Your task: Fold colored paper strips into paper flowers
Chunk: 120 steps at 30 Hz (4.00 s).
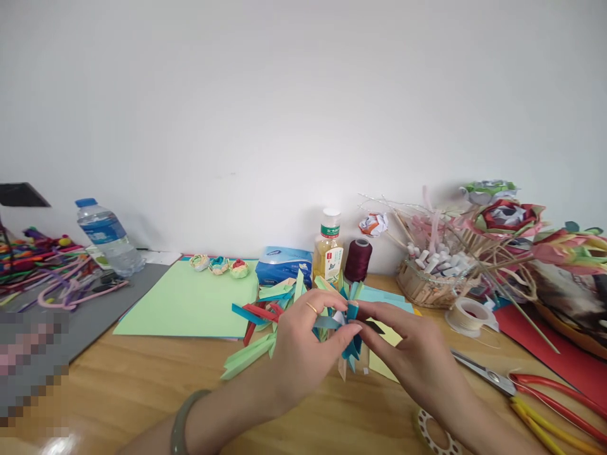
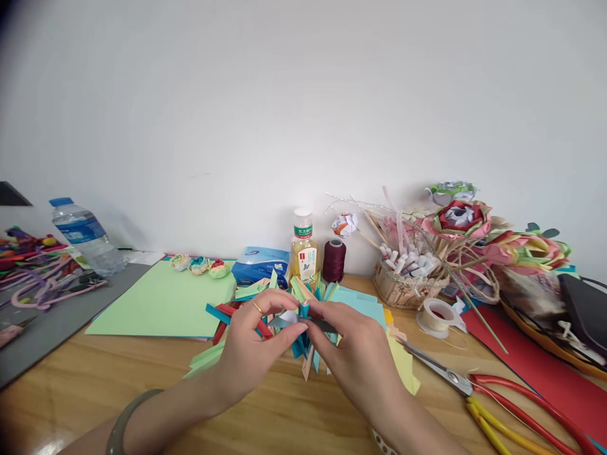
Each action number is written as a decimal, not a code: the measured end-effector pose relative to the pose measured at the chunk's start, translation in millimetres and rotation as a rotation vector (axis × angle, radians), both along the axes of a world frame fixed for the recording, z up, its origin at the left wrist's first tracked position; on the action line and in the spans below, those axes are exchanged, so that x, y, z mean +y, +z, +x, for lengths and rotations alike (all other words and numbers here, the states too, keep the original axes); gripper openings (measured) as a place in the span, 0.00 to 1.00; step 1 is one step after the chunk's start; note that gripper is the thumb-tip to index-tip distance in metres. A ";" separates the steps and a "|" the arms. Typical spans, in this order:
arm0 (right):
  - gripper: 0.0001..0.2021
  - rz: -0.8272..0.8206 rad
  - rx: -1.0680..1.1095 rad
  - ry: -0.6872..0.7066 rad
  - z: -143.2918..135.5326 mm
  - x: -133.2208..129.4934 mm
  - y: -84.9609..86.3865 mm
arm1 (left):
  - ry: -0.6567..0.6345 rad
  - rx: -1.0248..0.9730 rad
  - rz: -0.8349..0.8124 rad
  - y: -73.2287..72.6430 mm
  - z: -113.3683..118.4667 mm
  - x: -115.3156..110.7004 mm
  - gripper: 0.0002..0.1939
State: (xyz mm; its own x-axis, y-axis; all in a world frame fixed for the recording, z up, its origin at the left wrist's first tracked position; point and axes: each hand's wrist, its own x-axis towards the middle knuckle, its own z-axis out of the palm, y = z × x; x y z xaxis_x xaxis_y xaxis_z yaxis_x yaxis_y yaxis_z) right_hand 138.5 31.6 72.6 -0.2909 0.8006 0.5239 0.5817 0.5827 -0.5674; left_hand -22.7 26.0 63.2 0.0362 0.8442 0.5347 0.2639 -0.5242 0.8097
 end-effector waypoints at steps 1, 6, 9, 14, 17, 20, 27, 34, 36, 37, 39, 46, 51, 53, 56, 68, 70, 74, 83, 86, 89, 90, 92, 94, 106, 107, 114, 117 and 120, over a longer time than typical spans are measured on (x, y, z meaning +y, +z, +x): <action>0.10 0.065 -0.010 -0.011 0.0 -0.5 -2.1 | 0.029 0.014 -0.010 -1.1 1.0 0.0 0.07; 0.10 0.337 -0.105 -0.060 0.1 -0.9 -8.3 | 0.034 0.030 -0.016 -4.2 2.1 1.8 0.07; 0.08 0.433 -0.163 -0.097 0.3 -1.6 -6.5 | 0.057 0.007 0.057 -3.2 0.7 2.3 0.06; 0.05 0.537 -0.235 -0.139 0.0 -4.6 -2.2 | 0.073 -0.006 0.125 -5.8 0.2 2.5 0.06; 0.05 0.557 -0.275 -0.170 -0.2 -4.9 -1.1 | 0.071 -0.019 0.164 -9.1 0.8 2.9 0.05; 0.05 0.584 -0.310 -0.182 0.0 -4.7 0.0 | 0.052 -0.004 0.230 -10.8 0.7 3.5 0.06; 0.04 0.622 -0.358 -0.161 2.1 -6.1 4.0 | 0.036 0.050 0.373 -4.3 -0.9 6.1 0.06; 0.05 0.610 -0.343 0.036 10.0 -2.6 8.3 | -0.089 0.223 0.484 10.3 -8.3 11.6 0.09; 0.04 0.522 -0.285 0.141 11.0 -0.4 10.0 | -0.185 0.265 0.430 14.9 -11.3 12.1 0.08; 0.04 0.463 -0.242 0.182 10.8 0.5 10.7 | -0.233 0.274 0.378 16.7 -12.9 12.0 0.07; 0.05 0.337 -0.149 0.236 9.5 1.7 11.4 | -0.302 0.260 0.252 19.1 -15.8 11.2 0.05; 0.08 -0.043 0.085 0.208 4.6 1.4 12.1 | -0.391 0.050 -0.203 20.6 -19.2 11.7 0.03; 0.13 -0.356 0.253 0.191 3.5 2.1 9.8 | -0.486 -0.190 -0.550 17.2 -12.3 11.2 0.09; 0.13 -0.424 0.298 0.184 2.6 1.9 8.2 | -0.444 -0.256 -0.598 14.9 -8.7 10.2 0.08; 0.12 -0.421 0.323 0.180 1.1 1.5 7.4 | -0.356 -0.312 -0.560 15.1 -5.8 9.5 0.06; 0.12 -0.434 0.301 0.170 2.7 3.4 9.0 | -0.387 -0.199 -0.637 26.3 -12.9 11.6 0.07; 0.12 -0.421 0.288 0.170 2.3 2.4 11.7 | -0.379 -0.190 -0.637 24.2 -12.6 12.1 0.06; 0.12 -0.444 0.284 0.190 2.0 1.9 14.5 | -0.391 -0.188 -0.606 23.2 -12.1 12.1 0.05; 0.12 -0.653 0.412 0.291 3.4 5.8 16.1 | -0.402 -0.220 -0.653 28.7 -11.4 8.1 0.07; 0.10 -0.612 0.371 0.281 3.8 4.8 14.8 | -0.380 -0.196 -0.648 29.7 -11.9 8.2 0.08; 0.08 -0.486 0.254 0.231 3.6 2.8 14.1 | -0.334 -0.154 -0.619 29.6 -12.3 8.1 0.06; 0.07 -0.431 0.208 0.210 3.4 2.0 14.3 | -0.319 -0.139 -0.605 29.3 -12.2 7.7 0.05; 0.07 -0.324 0.139 0.179 2.7 0.7 15.1 | -0.293 -0.119 -0.572 28.7 -11.6 6.1 0.05; 0.07 -0.266 0.113 0.177 1.9 0.1 15.6 | -0.269 -0.108 -0.534 27.9 -10.6 4.1 0.04; 0.06 0.317 -0.117 0.076 -0.7 -5.5 0.9 | -0.085 -0.012 -0.201 18.7 -2.2 -3.9 0.09; 0.06 0.382 -0.166 0.086 0.6 -4.9 -1.1 | -0.051 0.031 -0.100 16.7 -1.7 -3.8 0.10; 0.08 0.620 -0.338 0.097 10.2 2.6 -3.5 | 0.030 0.310 0.570 0.2 -4.7 -0.9 0.11; 0.10 0.675 -0.342 0.105 14.0 3.5 -1.9 | -0.132 0.154 0.436 3.4 -8.2 0.1 0.11; 0.13 0.703 -0.348 0.114 19.6 4.1 -2.2 | -0.256 -0.100 -0.044 10.5 -9.8 3.2 0.15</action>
State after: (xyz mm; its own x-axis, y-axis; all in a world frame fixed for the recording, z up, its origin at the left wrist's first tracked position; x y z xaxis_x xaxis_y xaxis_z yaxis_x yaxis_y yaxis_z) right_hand 158.1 35.7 70.5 -0.5914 0.2712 0.7594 0.5732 0.8038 0.1594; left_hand -32.5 29.2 73.7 0.2005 0.8369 0.5093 0.0448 -0.5272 0.8486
